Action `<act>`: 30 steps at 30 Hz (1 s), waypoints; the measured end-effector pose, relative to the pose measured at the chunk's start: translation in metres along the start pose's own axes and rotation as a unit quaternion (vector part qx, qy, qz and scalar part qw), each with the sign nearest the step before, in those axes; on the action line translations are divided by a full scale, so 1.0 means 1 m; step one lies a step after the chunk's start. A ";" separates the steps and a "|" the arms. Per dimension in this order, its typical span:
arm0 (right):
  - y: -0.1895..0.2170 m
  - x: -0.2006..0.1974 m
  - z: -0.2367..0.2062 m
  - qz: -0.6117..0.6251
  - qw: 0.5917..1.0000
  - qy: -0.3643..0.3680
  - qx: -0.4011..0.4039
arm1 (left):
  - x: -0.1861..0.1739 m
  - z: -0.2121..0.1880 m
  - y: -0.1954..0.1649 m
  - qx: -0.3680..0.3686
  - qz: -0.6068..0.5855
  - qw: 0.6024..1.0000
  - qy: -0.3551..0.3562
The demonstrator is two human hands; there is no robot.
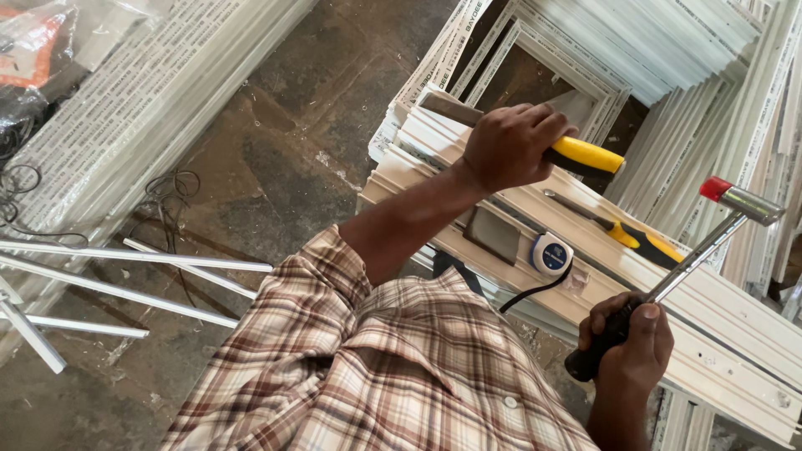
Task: The person uses a rubber mallet and a metal punch to tap and seat components into a white window frame. The person repeatedly strikes the punch with the mallet along the frame edge, then repositions the punch and continues tapping to secure the frame parts.
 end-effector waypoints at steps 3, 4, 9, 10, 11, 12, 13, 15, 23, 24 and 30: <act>-0.004 -0.003 0.000 0.004 1.000 -0.006 0.001 | 0.003 -0.001 0.002 0.002 -0.002 1.000 -0.015; -0.005 -0.003 0.000 0.006 1.000 -0.008 0.002 | 0.002 -0.001 0.002 0.003 -0.005 1.000 -0.024; -0.011 -0.005 0.001 0.019 1.000 -0.006 0.004 | -0.001 -0.003 0.005 -0.009 -0.001 1.000 -0.014; -0.012 -0.006 0.001 0.022 1.000 -0.005 0.000 | -0.003 -0.003 0.006 -0.010 -0.002 1.000 -0.016; -0.013 -0.006 0.001 0.022 1.000 -0.002 0.001 | -0.004 -0.003 0.006 -0.009 -0.002 1.000 -0.013; -0.014 -0.007 0.001 0.021 1.000 0.000 0.002 | -0.004 -0.002 0.006 -0.009 -0.003 1.000 -0.009; -0.014 -0.007 0.002 0.021 1.000 0.004 0.003 | -0.005 -0.002 0.007 -0.010 -0.002 1.000 -0.007; -0.015 -0.009 0.002 0.024 1.000 0.004 0.000 | -0.006 0.000 0.007 -0.008 -0.002 1.000 -0.011; -0.007 0.009 -0.007 0.012 1.000 0.020 0.019 | -0.009 0.003 0.008 -0.020 -0.009 1.000 -0.022; -0.006 0.013 -0.007 0.010 0.999 0.023 0.026 | -0.010 0.004 0.008 -0.020 -0.007 0.999 -0.024; -0.007 0.021 0.001 0.038 0.992 0.086 0.080 | -0.015 0.010 0.008 -0.030 -0.021 0.998 -0.047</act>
Point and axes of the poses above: each hand's wrist, its own z-axis towards the middle knuckle, its own x-axis out of the palm, y = z × x, the point moved 3 cm from there along z, towards the middle knuckle, and after that the axes turned 10 degrees about z, right-handed, at the moved point
